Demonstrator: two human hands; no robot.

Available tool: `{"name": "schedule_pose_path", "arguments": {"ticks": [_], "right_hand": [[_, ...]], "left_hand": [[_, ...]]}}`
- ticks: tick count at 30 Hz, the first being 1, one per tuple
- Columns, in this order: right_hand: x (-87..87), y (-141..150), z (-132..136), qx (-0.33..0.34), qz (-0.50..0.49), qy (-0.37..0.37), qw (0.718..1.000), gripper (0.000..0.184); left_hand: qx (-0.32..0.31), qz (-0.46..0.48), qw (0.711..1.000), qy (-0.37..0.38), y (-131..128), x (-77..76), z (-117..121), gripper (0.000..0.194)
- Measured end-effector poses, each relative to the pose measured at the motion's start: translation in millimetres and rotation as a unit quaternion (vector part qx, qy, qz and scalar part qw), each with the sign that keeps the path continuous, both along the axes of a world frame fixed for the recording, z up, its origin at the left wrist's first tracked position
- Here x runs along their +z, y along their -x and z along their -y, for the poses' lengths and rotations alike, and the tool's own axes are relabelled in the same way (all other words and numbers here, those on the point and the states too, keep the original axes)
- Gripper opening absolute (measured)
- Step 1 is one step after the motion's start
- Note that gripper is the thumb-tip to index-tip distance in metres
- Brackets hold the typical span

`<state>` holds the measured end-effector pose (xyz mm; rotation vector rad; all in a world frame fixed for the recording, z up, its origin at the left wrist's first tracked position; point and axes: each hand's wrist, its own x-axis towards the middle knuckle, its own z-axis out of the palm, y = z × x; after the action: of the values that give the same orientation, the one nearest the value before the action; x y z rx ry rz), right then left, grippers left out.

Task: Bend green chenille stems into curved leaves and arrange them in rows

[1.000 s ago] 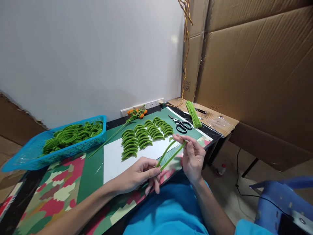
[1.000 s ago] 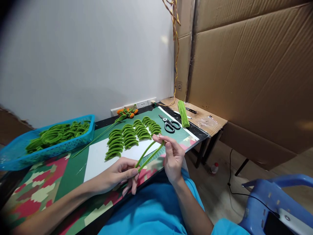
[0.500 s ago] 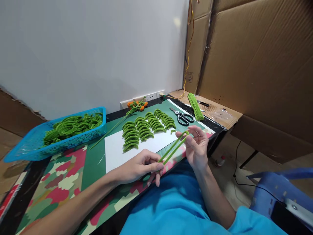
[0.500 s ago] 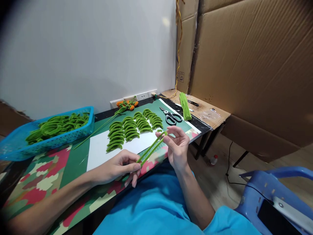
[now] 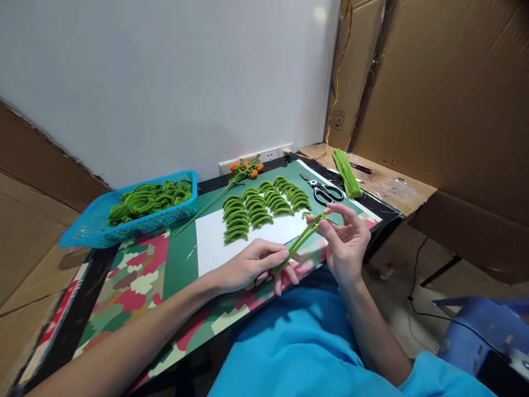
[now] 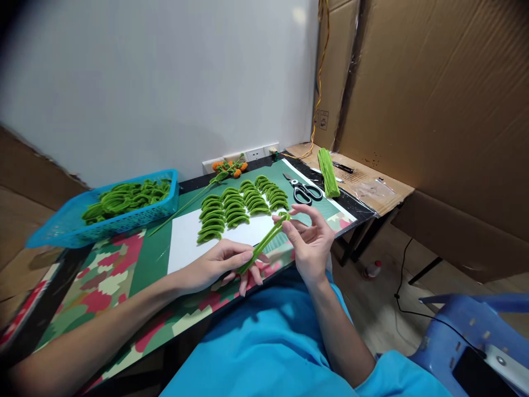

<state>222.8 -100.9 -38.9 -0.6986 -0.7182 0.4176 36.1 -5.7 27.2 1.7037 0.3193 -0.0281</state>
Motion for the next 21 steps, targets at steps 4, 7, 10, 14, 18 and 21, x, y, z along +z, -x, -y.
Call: {"name": "schedule_pose_path", "arguments": {"ticks": [4, 7, 10, 14, 18, 21], "right_hand": [[1.6, 0.2, -1.0, 0.008, 0.023, 0.013, 1.000, 0.019], [2.9, 2.0, -0.4, 0.015, 0.029, 0.039, 0.999, 0.016], [2.9, 4.0, 0.9, 0.008, 0.018, 0.044, 0.999, 0.021], [3.1, 3.0, 2.3, 0.028, 0.015, 0.042, 0.999, 0.028], [5.4, -1.7, 3.6, 0.111, -0.036, 0.051, 0.992, 0.032], [6.7, -5.1, 5.3, 0.159, -0.064, 0.059, 0.983, 0.031]], "left_hand": [[-0.005, -0.008, 1.000, 0.011, -0.5, -0.7, -0.5, 0.040], [-0.005, -0.011, 1.000, 0.022, -0.2, -3.1, -1.1, 0.037], [-0.006, -0.019, 0.999, 0.027, 0.0, -4.5, -1.0, 0.038], [-0.006, -0.027, 0.999, 0.027, -0.1, -3.6, -0.6, 0.040], [0.001, -0.030, 0.998, 0.049, 0.5, -3.5, -1.1, 0.038], [-0.005, -0.022, 0.998, 0.065, 1.2, -4.9, -2.3, 0.037]]}}
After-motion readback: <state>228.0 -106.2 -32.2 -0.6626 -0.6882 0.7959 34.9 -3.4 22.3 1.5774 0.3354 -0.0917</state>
